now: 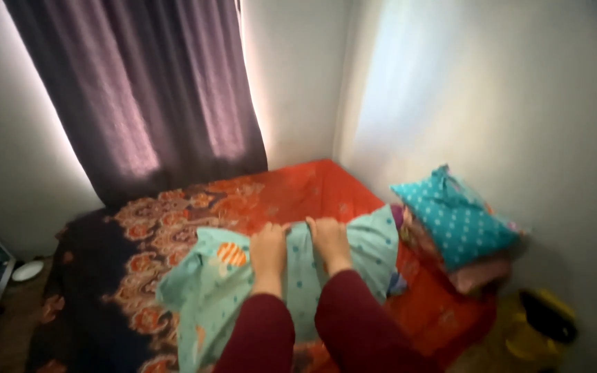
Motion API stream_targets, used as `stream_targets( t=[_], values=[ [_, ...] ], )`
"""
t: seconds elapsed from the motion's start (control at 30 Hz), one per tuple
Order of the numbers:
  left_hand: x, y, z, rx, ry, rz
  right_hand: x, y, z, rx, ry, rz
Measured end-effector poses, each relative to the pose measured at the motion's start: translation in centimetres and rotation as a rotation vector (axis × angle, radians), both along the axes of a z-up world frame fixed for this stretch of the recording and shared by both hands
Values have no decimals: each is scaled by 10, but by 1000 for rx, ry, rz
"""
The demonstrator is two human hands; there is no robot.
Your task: Arranging pillows and folding a blanket on a bed.
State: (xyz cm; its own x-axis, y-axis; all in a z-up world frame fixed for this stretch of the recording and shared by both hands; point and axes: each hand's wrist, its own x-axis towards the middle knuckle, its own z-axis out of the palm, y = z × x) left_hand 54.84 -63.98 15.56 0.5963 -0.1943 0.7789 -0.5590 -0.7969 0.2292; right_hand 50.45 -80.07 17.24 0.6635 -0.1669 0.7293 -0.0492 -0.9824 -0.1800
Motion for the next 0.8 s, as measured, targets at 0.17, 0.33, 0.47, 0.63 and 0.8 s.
stream_targets(
  t=[0.17, 0.33, 0.47, 0.63, 0.8],
  values=[
    [-6, -22, -4, -35, -31, -6, -7, -21, 2, -4, 7, 29],
    [-3, -46, -5, -56, -106, -46, -2, -57, 6, -46, -27, 82],
    [1, -68, 8, -41, -78, -76, 7, -87, 9, -154, -34, 58],
    [-5, -80, 15, -88, -74, -108, -5, -97, 19, -182, -73, 52],
    [12, -95, 22, -33, -120, -119, 6, -115, 13, -214, -115, 38]
  ],
)
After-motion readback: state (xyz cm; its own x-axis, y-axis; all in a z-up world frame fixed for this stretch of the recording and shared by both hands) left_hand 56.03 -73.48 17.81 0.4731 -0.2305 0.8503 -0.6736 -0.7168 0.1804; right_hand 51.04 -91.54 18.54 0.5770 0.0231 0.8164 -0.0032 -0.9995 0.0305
